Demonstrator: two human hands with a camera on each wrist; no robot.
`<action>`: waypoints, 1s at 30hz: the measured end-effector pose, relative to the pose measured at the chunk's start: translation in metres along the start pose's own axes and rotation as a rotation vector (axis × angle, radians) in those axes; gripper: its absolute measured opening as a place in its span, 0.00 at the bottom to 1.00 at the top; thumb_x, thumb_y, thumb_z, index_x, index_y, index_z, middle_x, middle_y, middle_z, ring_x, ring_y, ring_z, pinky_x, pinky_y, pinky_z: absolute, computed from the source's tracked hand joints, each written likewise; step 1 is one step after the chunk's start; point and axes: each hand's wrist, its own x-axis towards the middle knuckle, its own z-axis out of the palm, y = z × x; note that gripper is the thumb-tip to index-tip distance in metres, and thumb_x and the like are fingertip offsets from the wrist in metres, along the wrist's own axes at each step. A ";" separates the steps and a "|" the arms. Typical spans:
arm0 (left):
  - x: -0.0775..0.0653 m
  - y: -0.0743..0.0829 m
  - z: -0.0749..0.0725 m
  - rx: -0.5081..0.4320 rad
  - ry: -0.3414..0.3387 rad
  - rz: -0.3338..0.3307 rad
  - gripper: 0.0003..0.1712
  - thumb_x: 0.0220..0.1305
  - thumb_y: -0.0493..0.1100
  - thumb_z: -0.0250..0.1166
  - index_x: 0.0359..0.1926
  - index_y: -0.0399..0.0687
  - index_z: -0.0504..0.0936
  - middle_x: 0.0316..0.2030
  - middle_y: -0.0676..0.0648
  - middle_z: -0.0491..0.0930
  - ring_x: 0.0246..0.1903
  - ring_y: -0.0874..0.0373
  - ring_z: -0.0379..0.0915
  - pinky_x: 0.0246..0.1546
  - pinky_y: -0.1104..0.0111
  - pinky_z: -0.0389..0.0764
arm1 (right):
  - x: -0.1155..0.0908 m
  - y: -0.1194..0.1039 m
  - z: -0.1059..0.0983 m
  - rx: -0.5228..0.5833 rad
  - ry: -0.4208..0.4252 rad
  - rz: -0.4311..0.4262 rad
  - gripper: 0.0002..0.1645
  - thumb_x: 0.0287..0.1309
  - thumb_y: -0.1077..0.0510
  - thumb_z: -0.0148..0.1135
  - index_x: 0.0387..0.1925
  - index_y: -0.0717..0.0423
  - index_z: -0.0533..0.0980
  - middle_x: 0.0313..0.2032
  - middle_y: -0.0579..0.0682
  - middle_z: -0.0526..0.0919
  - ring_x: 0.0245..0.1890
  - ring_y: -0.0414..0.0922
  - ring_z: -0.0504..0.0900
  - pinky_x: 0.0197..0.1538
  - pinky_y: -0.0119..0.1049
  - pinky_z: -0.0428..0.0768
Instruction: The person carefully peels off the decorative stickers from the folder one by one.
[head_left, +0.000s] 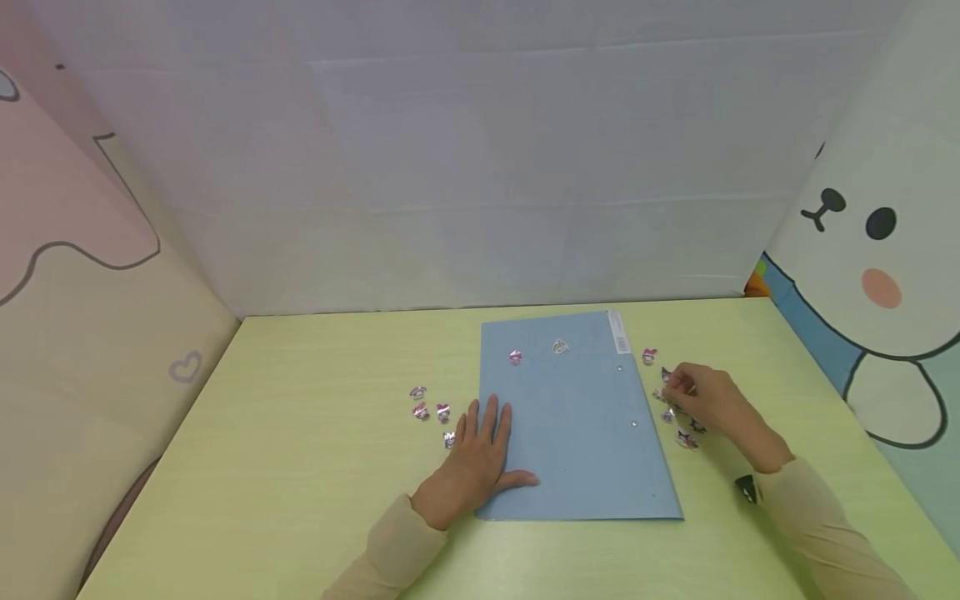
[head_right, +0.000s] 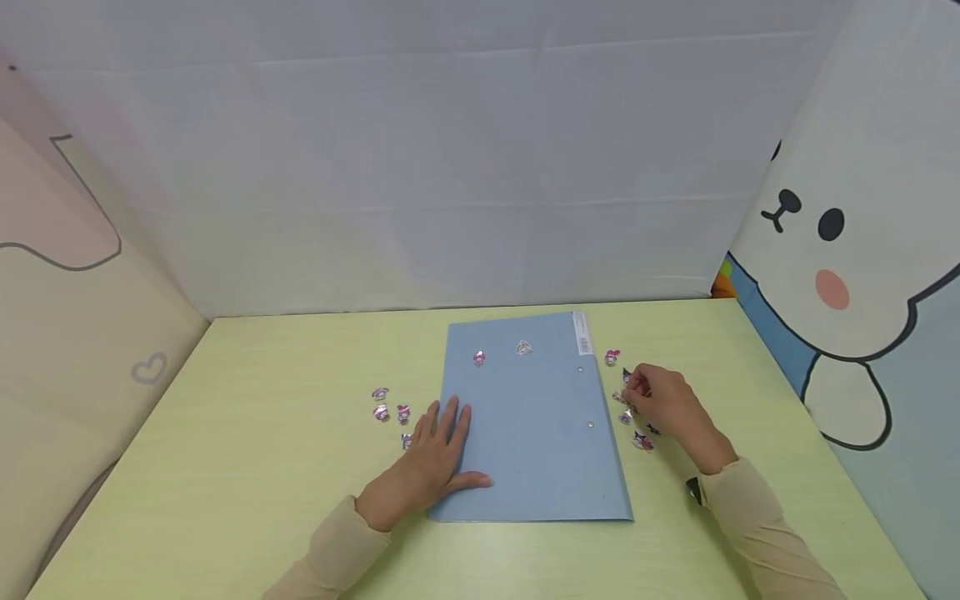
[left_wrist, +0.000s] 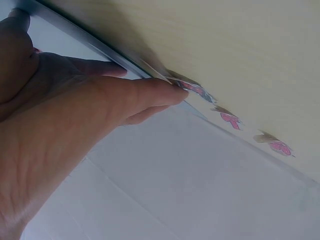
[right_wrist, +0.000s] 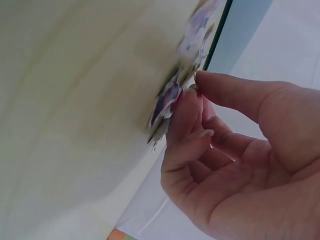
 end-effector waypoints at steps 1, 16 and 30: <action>0.000 0.000 0.000 -0.001 0.003 0.002 0.57 0.64 0.69 0.65 0.74 0.28 0.60 0.73 0.27 0.59 0.71 0.24 0.53 0.67 0.40 0.63 | 0.000 0.000 0.000 0.002 0.000 0.001 0.09 0.67 0.63 0.65 0.39 0.68 0.77 0.31 0.55 0.81 0.32 0.48 0.78 0.37 0.45 0.78; -0.001 0.001 0.000 0.000 0.005 -0.009 0.58 0.62 0.69 0.66 0.74 0.28 0.60 0.73 0.27 0.59 0.72 0.25 0.54 0.67 0.40 0.64 | -0.003 -0.006 0.001 0.033 0.013 -0.044 0.13 0.65 0.63 0.66 0.45 0.70 0.77 0.40 0.64 0.83 0.41 0.60 0.83 0.44 0.55 0.82; -0.001 0.001 -0.002 -0.001 -0.002 -0.014 0.58 0.62 0.69 0.66 0.74 0.28 0.60 0.73 0.27 0.59 0.72 0.25 0.54 0.68 0.41 0.63 | -0.013 -0.019 0.006 0.061 0.026 -0.099 0.19 0.66 0.64 0.64 0.54 0.72 0.75 0.49 0.69 0.80 0.47 0.63 0.82 0.48 0.57 0.81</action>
